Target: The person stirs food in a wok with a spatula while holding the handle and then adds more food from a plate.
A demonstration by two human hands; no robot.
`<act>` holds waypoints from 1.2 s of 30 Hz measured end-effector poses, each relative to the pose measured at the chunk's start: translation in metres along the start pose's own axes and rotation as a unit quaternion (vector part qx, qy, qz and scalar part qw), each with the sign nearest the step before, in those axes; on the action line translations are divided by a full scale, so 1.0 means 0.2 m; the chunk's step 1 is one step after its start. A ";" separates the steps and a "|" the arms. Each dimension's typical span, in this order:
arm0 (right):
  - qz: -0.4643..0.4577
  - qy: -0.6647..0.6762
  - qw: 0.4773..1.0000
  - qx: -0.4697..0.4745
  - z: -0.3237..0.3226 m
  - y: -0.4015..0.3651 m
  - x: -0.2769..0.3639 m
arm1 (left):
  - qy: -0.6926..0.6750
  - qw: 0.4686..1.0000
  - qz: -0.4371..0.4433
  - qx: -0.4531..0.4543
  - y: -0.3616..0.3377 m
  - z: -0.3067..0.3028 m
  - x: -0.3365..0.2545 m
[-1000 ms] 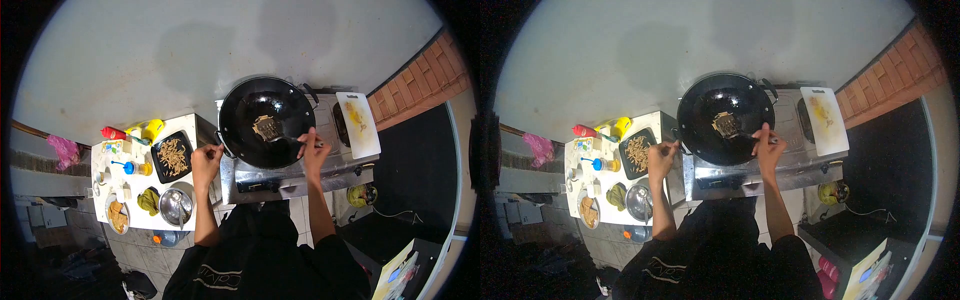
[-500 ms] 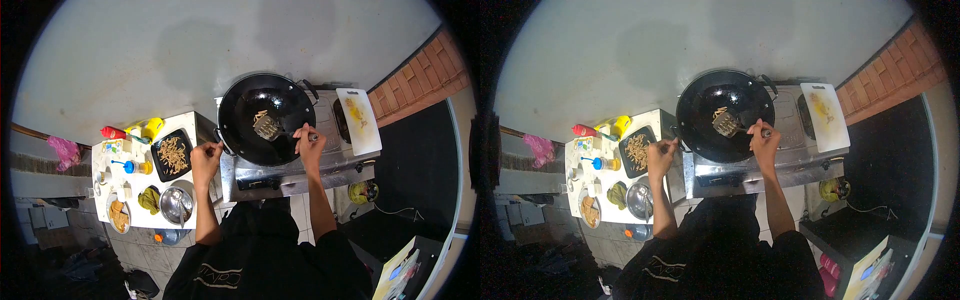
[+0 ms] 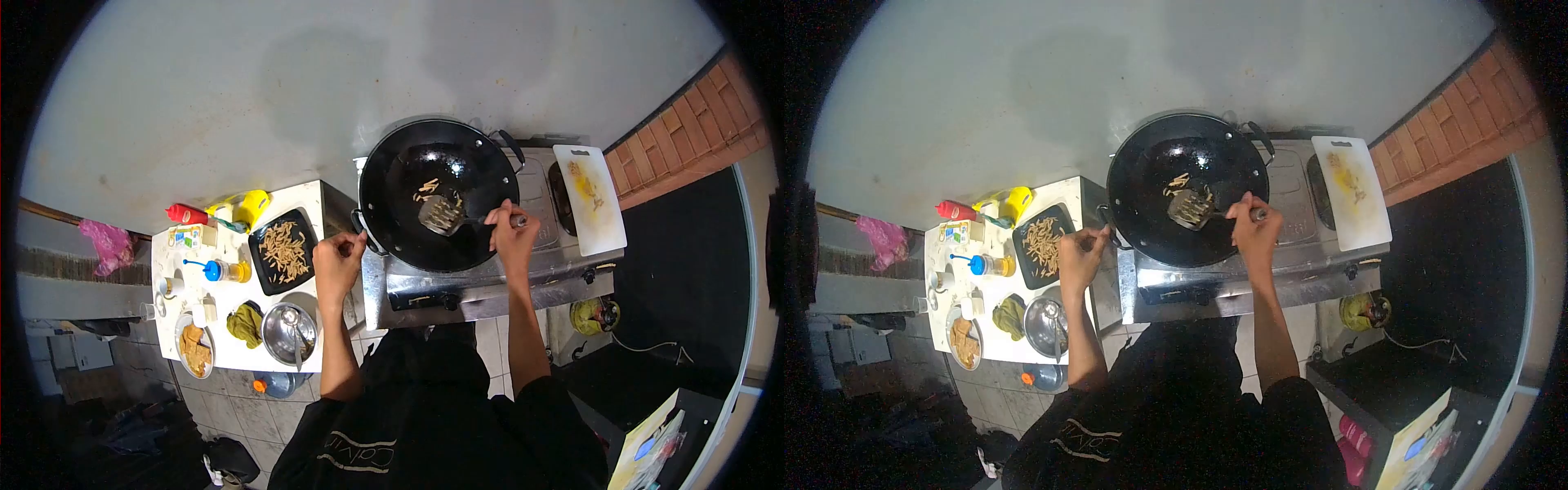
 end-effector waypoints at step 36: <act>-0.045 0.021 0.999 0.000 0.07 0.09 0.02 | -0.011 0.998 -0.044 -0.041 -0.03 0.02 0.00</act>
Point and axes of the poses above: each hand's wrist, its own y-axis towards the middle knuckle, its own z-axis out of the palm, x = y × z, the point moved 2 cm from there along y, towards the middle knuckle, and after that the axes turned 8 degrees about -y, right-handed, at the moved point
